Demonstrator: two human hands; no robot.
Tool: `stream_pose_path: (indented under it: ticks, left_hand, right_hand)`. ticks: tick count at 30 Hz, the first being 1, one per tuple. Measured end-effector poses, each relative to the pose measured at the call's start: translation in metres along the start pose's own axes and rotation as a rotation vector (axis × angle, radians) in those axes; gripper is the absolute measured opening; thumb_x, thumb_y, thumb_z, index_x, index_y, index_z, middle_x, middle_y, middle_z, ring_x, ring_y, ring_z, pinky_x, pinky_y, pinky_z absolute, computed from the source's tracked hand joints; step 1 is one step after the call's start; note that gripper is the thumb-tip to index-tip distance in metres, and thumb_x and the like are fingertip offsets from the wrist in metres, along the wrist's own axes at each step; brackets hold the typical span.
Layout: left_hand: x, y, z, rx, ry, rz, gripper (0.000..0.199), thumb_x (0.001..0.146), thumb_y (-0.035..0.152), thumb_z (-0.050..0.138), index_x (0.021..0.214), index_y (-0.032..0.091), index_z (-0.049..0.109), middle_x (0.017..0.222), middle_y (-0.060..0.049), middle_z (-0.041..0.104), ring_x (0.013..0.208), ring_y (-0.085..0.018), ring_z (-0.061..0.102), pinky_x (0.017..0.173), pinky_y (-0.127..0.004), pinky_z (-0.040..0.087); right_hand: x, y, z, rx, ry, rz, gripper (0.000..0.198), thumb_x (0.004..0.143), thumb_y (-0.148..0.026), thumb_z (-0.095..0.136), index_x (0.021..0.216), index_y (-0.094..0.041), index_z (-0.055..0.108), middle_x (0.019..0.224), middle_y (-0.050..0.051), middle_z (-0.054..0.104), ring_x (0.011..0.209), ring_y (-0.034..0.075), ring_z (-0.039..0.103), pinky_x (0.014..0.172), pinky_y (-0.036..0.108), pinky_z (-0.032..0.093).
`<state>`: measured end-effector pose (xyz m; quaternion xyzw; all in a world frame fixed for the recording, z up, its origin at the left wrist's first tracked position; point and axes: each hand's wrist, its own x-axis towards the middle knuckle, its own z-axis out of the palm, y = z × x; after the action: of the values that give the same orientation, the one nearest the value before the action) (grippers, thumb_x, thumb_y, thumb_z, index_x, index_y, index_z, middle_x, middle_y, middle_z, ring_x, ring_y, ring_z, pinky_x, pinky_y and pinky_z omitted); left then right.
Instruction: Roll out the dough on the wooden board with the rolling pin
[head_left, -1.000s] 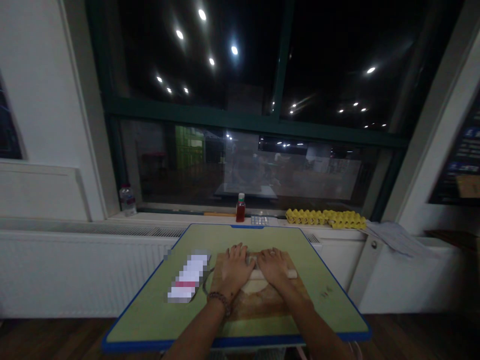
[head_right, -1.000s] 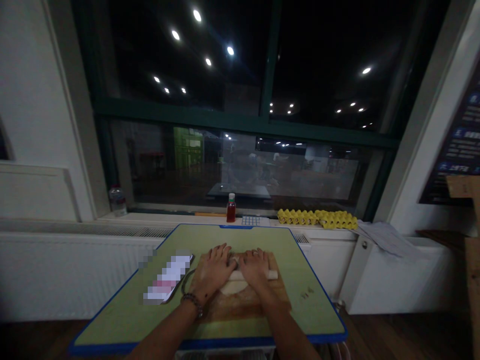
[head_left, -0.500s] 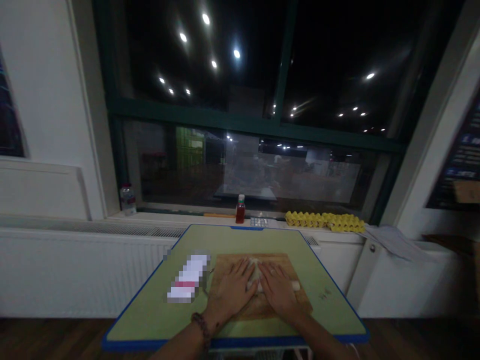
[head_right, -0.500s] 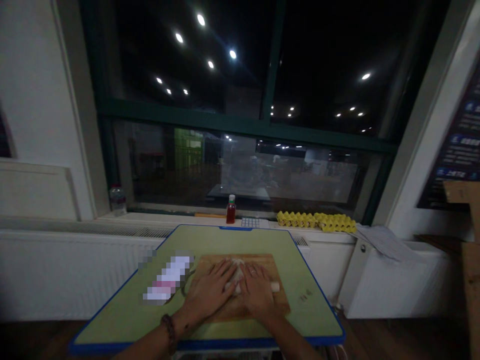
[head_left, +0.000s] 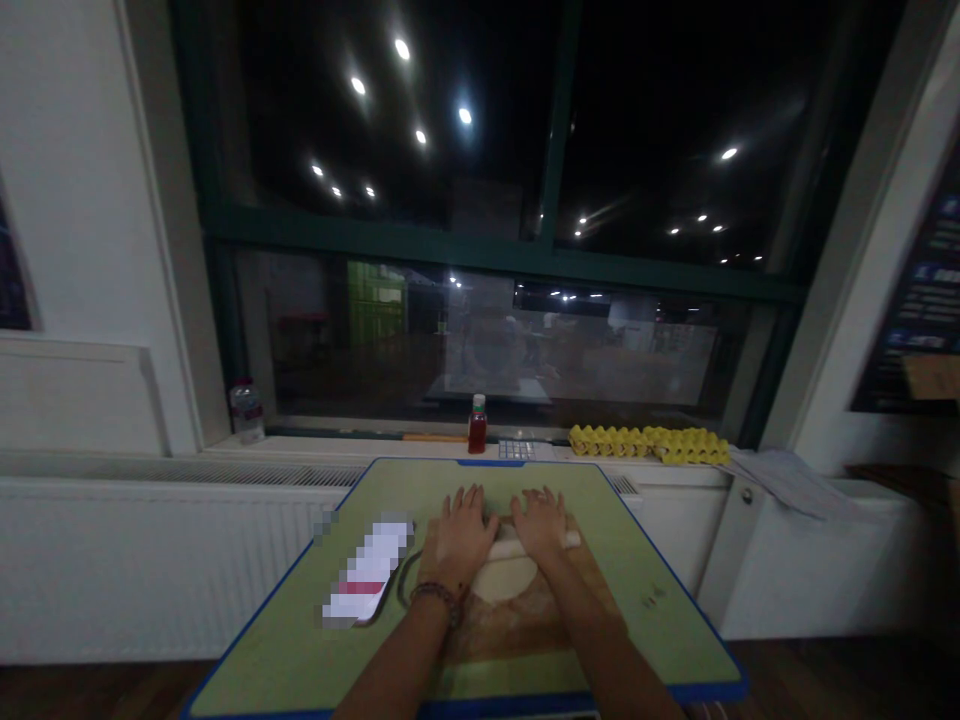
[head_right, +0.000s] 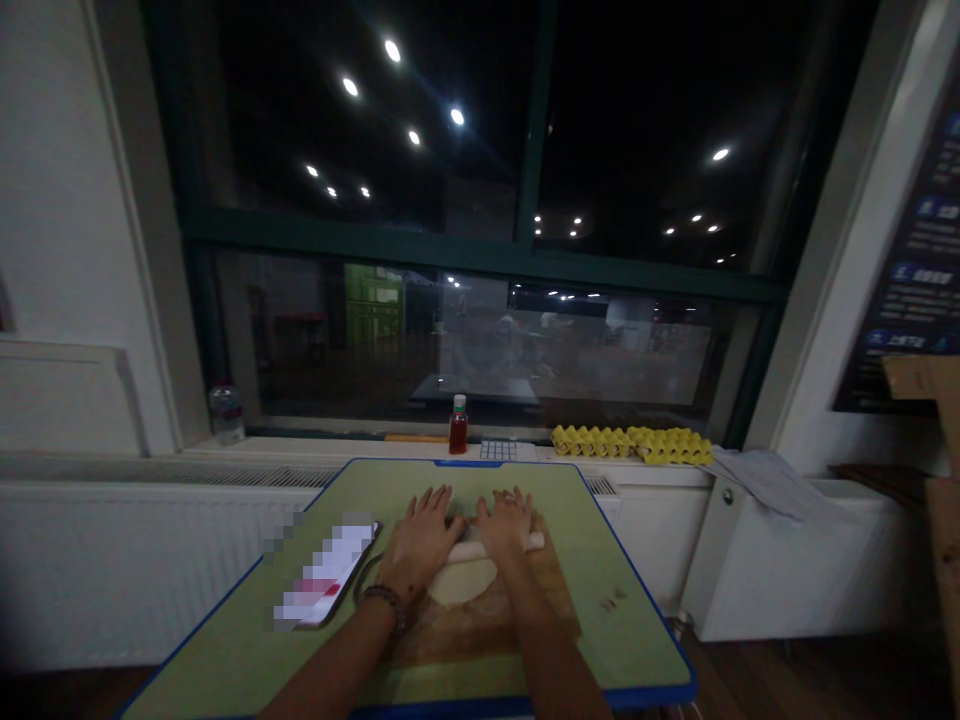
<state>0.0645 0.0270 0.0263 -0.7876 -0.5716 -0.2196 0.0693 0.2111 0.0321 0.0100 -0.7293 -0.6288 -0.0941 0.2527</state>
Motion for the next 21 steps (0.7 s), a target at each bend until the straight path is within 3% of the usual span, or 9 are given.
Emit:
stream_pose_path:
  ticks: [6, 13, 21]
  left_hand:
    - [-0.001, -0.004, -0.005, -0.001, 0.05, 0.111, 0.05, 0.097, 0.038, 0.035, 0.14, 0.017, 0.048, 0.148, -0.006, 0.047, 0.141, -0.025, 0.032, 0.119, -0.046, 0.018]
    - [-0.001, -0.008, 0.003, 0.012, 0.147, 0.135, 0.049, 0.097, 0.04, 0.038, 0.139, 0.018, 0.051, 0.147, -0.006, 0.048, 0.141, -0.027, 0.033, 0.118, -0.049, 0.02]
    - [-0.002, -0.008, 0.002, 0.054, 0.207, 0.09, 0.048, 0.096, 0.039, 0.036, 0.136, 0.017, 0.054, 0.147, -0.007, 0.048, 0.139, -0.029, 0.035, 0.117, -0.05, 0.019]
  right_hand:
    - [0.004, 0.016, -0.005, 0.05, 0.029, -0.084, 0.045, 0.098, -0.035, 0.033, 0.126, -0.017, 0.062, 0.135, 0.007, 0.059, 0.138, 0.021, 0.036, 0.113, 0.035, 0.021]
    - [-0.005, 0.038, -0.011, 0.038, 0.011, -0.209, 0.04, 0.098, -0.033, 0.034, 0.125, -0.027, 0.063, 0.138, 0.0, 0.056, 0.139, 0.018, 0.034, 0.118, 0.039, 0.011]
    - [-0.005, 0.028, -0.004, -0.01, 0.048, 0.083, 0.039, 0.094, -0.034, 0.04, 0.117, -0.018, 0.068, 0.124, 0.011, 0.065, 0.132, 0.03, 0.044, 0.113, 0.053, 0.012]
